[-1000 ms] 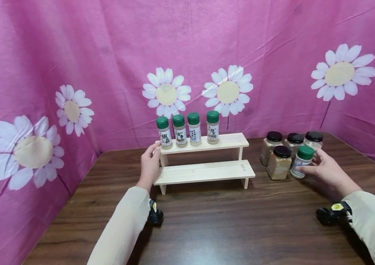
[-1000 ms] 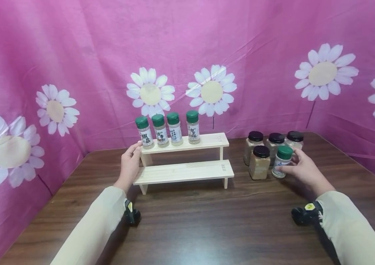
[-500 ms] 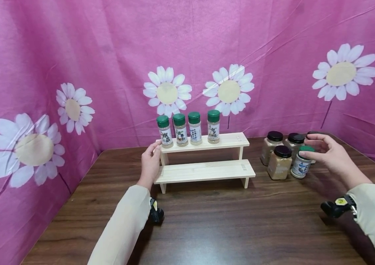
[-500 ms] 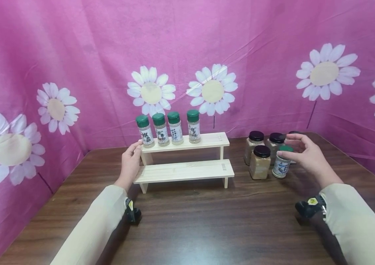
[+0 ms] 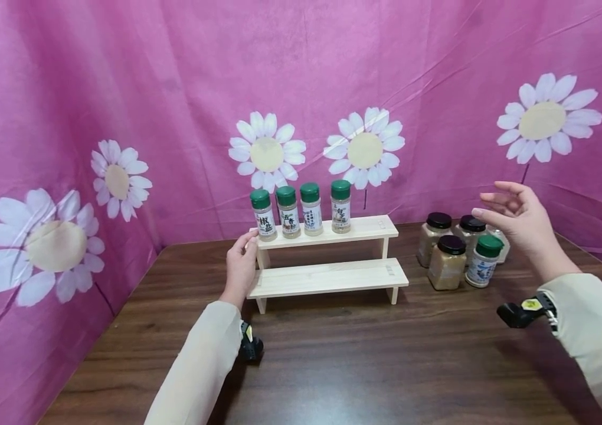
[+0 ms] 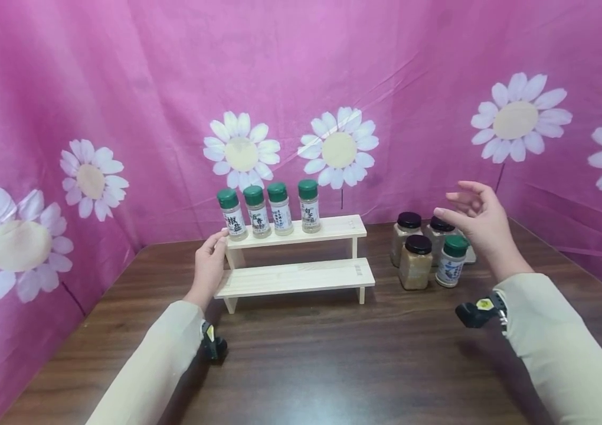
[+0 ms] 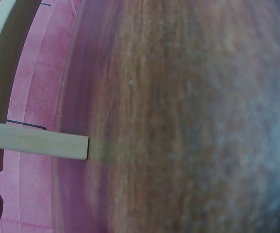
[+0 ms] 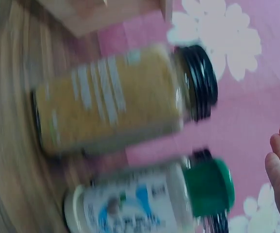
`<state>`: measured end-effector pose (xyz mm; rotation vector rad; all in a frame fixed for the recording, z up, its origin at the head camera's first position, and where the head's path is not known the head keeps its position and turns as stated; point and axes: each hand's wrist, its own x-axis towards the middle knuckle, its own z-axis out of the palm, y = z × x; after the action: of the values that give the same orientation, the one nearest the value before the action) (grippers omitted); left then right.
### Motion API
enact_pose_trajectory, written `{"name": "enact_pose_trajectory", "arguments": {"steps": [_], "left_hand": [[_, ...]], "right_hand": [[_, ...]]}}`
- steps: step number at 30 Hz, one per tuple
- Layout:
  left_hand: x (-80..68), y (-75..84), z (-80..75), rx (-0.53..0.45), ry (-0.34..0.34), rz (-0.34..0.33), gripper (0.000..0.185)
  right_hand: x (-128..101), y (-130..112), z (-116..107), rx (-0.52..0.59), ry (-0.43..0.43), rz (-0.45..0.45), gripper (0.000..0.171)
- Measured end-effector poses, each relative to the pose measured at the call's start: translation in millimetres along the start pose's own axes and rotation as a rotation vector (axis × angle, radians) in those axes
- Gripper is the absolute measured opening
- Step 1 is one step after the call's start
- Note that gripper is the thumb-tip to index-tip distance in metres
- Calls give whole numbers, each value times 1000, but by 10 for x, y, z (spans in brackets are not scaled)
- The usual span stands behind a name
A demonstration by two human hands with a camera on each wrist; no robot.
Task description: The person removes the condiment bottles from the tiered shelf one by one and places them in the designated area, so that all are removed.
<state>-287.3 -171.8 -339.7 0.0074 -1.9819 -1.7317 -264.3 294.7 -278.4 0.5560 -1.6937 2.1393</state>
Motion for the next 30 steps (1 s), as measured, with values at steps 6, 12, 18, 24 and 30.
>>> {"name": "enact_pose_trajectory", "arguments": {"steps": [6,12,18,24,30], "left_hand": [[-11,-32,13,4,-6,-4,28],[11,-38,6,-11,-14,-2,29],[29,-12,7,-2,-6,-1,28],[10,5,15,9,-4,-8,28],[11,-9,5,-8,2,0,28]], "right_hand": [[-17,100,295,74,-18,-23,46],[15,185,603,138,-41,-8,42],[65,267,902,75,-65,33,41],[148,322,1159,8,-87,46,39],[234,398,1349,-19,-98,97,39]]}}
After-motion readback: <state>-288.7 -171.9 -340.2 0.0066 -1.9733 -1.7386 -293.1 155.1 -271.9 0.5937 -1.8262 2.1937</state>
